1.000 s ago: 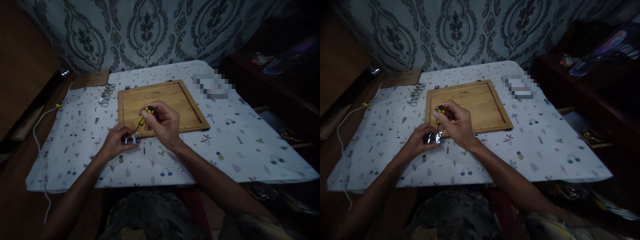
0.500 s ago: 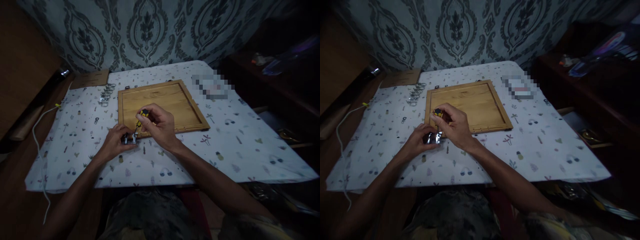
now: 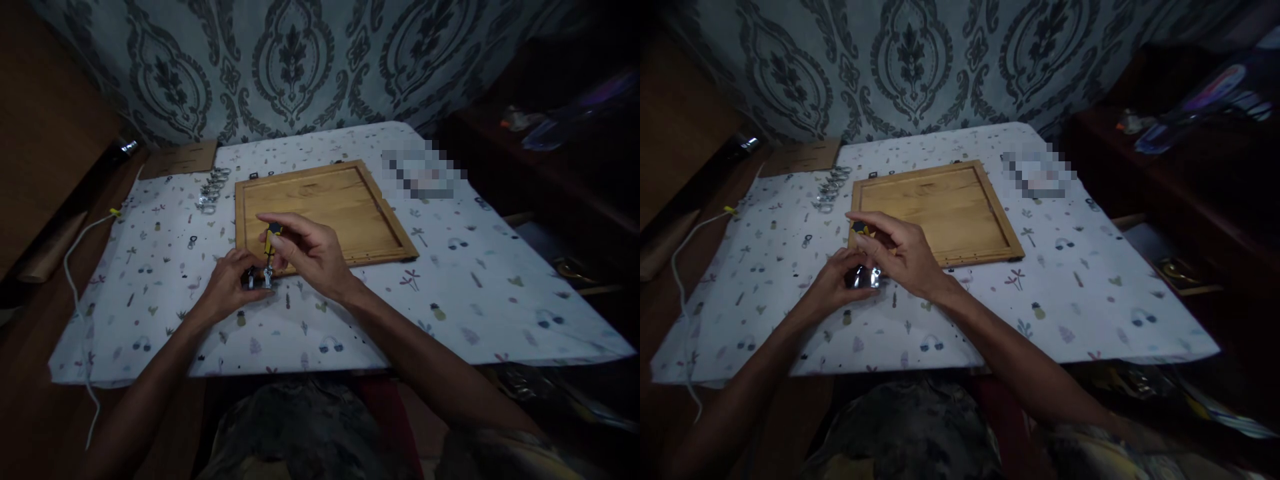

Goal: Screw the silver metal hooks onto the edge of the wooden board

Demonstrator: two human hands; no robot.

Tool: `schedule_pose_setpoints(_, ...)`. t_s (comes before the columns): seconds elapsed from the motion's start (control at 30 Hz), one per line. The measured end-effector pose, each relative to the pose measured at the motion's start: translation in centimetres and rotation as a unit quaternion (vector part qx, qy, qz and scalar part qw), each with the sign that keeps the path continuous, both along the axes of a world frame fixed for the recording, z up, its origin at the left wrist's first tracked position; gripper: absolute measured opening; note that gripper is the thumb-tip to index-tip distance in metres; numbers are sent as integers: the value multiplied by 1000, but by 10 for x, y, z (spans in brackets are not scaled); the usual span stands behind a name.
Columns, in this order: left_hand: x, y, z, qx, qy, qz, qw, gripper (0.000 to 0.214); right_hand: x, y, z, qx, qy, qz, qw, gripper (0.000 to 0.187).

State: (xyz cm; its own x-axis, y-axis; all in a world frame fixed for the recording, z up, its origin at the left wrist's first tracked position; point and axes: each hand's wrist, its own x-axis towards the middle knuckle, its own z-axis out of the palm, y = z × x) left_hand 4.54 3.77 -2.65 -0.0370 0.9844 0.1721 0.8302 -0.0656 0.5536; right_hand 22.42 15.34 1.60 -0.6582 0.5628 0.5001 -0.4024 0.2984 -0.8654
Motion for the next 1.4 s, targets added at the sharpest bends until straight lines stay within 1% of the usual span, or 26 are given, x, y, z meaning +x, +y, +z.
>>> schedule_pose_setpoints(0.07, 0, 0, 1, -2, -2, -4, 1000, 35, 0, 0, 0, -3, 3, 1, 1000, 31)
schedule_pose_setpoints(0.13, 0, 1, 3, -1, -12, -7, 1000, 34, -2, -1, -2, -17, 8, -22, 1000, 30)
schedule_pose_setpoints(0.23, 0, 1, 5, -3, -20, -9, 1000, 34, -4, -2, -4, -50, 12, -47, 998, 37)
schedule_pose_setpoints(0.33, 1, 0, 5, -6, -13, 0, 1000, 35, -4, -2, -5, -71, 6, -41, 997, 41)
schedule_pose_setpoints(0.43, 0, 0, 3, -2, -6, -1, 1000, 36, -2, -1, -3, -54, 5, -27, 998, 34)
schedule_pose_setpoints(0.53, 0, 0, 1, 3, 3, -2, 1000, 36, -1, 0, -2, -23, 15, -4, 1000, 33)
schedule_pose_setpoints(0.63, 0, 0, 2, -1, -2, 2, 1000, 35, -1, 1, -3, -4, 32, -8, 999, 29)
schedule_pose_setpoints(0.73, 0, 0, 4, -4, -19, -7, 1000, 34, -3, 0, -5, -21, 24, -22, 999, 30)
schedule_pose_setpoints(0.83, 0, 0, 6, -9, -22, -12, 1000, 32, -2, -1, -6, -50, 10, -14, 999, 32)
schedule_pose_setpoints(1.03, 1, 0, 4, -10, -6, 9, 1000, 34, 1, 0, 0, -28, 6, 2, 1000, 29)
schedule_pose_setpoints(1.1, 1, 0, 3, -9, -12, 7, 1000, 35, 0, 0, 1, -33, 2, -7, 999, 29)
schedule_pose_setpoints(1.27, 1, 0, 3, -5, -23, 2, 1000, 36, -2, 0, -1, -36, 10, -72, 997, 38)
schedule_pose_setpoints(1.4, 1, -1, 2, -4, -13, 5, 1000, 37, -3, 0, -3, -37, 11, -81, 996, 43)
